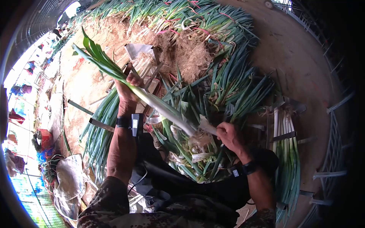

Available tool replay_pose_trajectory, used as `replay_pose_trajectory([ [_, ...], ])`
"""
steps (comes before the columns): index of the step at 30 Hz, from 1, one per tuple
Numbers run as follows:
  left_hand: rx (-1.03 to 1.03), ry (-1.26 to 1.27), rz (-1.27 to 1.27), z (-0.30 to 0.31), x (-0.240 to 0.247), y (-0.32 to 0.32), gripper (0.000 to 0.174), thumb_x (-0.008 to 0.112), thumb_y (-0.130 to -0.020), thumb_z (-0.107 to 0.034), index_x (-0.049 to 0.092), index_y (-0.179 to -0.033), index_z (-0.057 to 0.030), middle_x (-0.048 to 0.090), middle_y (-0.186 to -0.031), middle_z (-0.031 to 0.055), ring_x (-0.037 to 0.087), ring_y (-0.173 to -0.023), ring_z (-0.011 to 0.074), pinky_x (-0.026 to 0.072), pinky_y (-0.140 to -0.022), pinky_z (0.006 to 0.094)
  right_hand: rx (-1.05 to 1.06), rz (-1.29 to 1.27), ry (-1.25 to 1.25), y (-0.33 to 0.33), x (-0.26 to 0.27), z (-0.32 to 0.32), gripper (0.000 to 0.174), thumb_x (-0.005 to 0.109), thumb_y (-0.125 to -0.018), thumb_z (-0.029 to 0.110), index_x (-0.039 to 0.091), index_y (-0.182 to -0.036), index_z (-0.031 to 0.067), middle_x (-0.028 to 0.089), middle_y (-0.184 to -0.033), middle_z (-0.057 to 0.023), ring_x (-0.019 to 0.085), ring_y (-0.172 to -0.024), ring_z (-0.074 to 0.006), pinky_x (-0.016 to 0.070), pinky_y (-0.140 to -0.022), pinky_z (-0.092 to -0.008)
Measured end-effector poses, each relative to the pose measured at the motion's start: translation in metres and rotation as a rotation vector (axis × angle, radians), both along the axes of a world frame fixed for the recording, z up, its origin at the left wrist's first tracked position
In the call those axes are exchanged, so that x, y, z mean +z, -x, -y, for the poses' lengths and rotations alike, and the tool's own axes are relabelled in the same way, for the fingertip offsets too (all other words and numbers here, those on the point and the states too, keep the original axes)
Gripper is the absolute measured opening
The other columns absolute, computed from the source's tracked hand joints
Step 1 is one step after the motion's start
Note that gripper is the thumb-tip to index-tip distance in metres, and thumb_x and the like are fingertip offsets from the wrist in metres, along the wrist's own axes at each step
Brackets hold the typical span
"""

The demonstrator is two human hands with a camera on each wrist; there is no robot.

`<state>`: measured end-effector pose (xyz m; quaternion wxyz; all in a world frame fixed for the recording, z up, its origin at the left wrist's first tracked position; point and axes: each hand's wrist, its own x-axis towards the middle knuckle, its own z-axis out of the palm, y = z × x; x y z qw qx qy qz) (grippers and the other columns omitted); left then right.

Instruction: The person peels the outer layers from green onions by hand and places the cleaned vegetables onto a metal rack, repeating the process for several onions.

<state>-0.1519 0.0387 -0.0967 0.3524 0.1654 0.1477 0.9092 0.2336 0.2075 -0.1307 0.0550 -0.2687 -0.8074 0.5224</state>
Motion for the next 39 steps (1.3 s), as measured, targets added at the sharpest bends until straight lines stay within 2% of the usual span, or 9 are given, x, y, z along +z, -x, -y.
replay_pose_trajectory([
  [3,0.04,0.061,-0.023,-0.005,0.002,-0.015,0.07,0.037,-0.098,-0.065,0.052,-0.127,-0.0028,0.053,-0.068,0.0014,0.05,-0.053,0.0149,0.0435,-0.049,0.0288,0.031,-0.108,-0.116,0.009,0.018,0.008,0.04,0.07,-0.091,0.026,0.064,-0.118,-0.0041,0.072,-0.103,-0.018,0.07,-0.092,-0.0203,0.0561,-0.082,-0.0326],
  [8,0.015,0.129,-0.006,-0.027,0.007,-0.052,0.064,0.039,-0.1,-0.058,0.048,-0.132,-0.0038,0.055,-0.073,0.0036,0.049,-0.054,0.0169,0.0449,-0.048,0.0299,0.071,-0.215,0.1,0.067,0.058,0.05,0.042,0.069,-0.092,0.025,0.062,-0.121,-0.0052,0.071,-0.109,-0.0202,0.07,-0.102,-0.0229,0.0555,-0.089,-0.033],
  [14,-0.004,0.143,-0.089,-0.036,0.01,-0.061,0.077,0.037,-0.094,-0.072,0.054,-0.124,-0.0036,0.06,-0.072,0.006,0.054,-0.052,0.0187,0.0455,-0.044,0.0294,0.006,-0.276,0.104,0.092,0.026,0.062,0.025,0.063,-0.097,0.018,0.066,-0.109,-0.003,0.07,-0.088,-0.0072,0.064,-0.076,-0.0092,0.0528,-0.066,-0.0246],
  [15,0.041,0.226,-0.123,-0.038,0.016,-0.065,0.093,0.034,-0.085,-0.085,0.054,-0.123,-0.0027,0.06,-0.07,0.0065,0.055,-0.05,0.0192,0.0449,-0.043,0.0291,0.002,-0.283,0.084,0.093,0.024,0.063,0.023,0.061,-0.099,0.018,0.066,-0.107,-0.003,0.068,-0.086,-0.0032,0.061,-0.073,-0.0056,0.0516,-0.062,-0.0219],
  [19,0.121,0.323,-0.079,-0.038,0.03,-0.072,0.109,0.026,-0.075,-0.095,0.055,-0.12,-0.0009,0.059,-0.07,0.0074,0.054,-0.052,0.0202,0.0429,-0.044,0.03,-0.048,-0.302,0.104,0.095,0.026,0.065,0.024,0.063,-0.097,0.019,0.067,-0.106,-0.0022,0.069,-0.084,-0.0056,0.062,-0.074,-0.0068,0.05,-0.06,-0.0237],
  [21,0.109,0.332,-0.042,-0.038,0.03,-0.074,0.109,0.024,-0.074,-0.096,0.057,-0.116,-0.0007,0.058,-0.069,0.0076,0.053,-0.053,0.0204,0.0418,-0.046,0.0301,-0.053,-0.347,0.252,0.097,0.041,0.069,0.023,0.062,-0.095,0.017,0.067,-0.106,-0.0026,0.071,-0.084,-0.0113,0.066,-0.079,-0.0108,0.0524,-0.068,-0.0275],
  [24,0.091,0.401,-0.013,-0.034,0.027,-0.075,0.108,0.021,-0.074,-0.097,0.062,-0.104,-0.0012,0.056,-0.065,0.008,0.051,-0.053,0.0196,0.0402,-0.051,0.0285,-0.004,-0.289,0.143,0.098,0.04,0.068,0.023,0.063,-0.095,0.018,0.067,-0.104,-0.0032,0.068,-0.079,-0.0087,0.063,-0.075,-0.0104,0.0504,-0.065,-0.0273],
  [34,0.108,0.331,-0.128,-0.04,0.024,-0.082,0.088,0.027,-0.084,-0.088,0.053,-0.113,-0.0094,0.061,-0.074,0.0079,0.053,-0.058,0.0175,0.0422,-0.052,0.029,-0.107,-0.185,0.113,0.096,0.019,0.064,0.019,0.059,-0.097,0.017,0.066,-0.099,-0.0008,0.067,-0.076,-0.0048,0.06,-0.065,-0.0083,0.0461,-0.054,-0.0249],
  [39,0.073,0.274,-0.167,-0.035,0.027,-0.079,0.092,0.027,-0.081,-0.09,0.051,-0.118,-0.0094,0.062,-0.075,0.0094,0.054,-0.056,0.0194,0.0433,-0.053,0.0291,-0.214,-0.315,0.444,0.093,0.005,0.051,0.018,0.059,-0.098,0.023,0.059,-0.105,0.0066,0.069,-0.084,-0.0018,0.066,-0.067,-0.008,0.0408,-0.044,-0.0193],
])
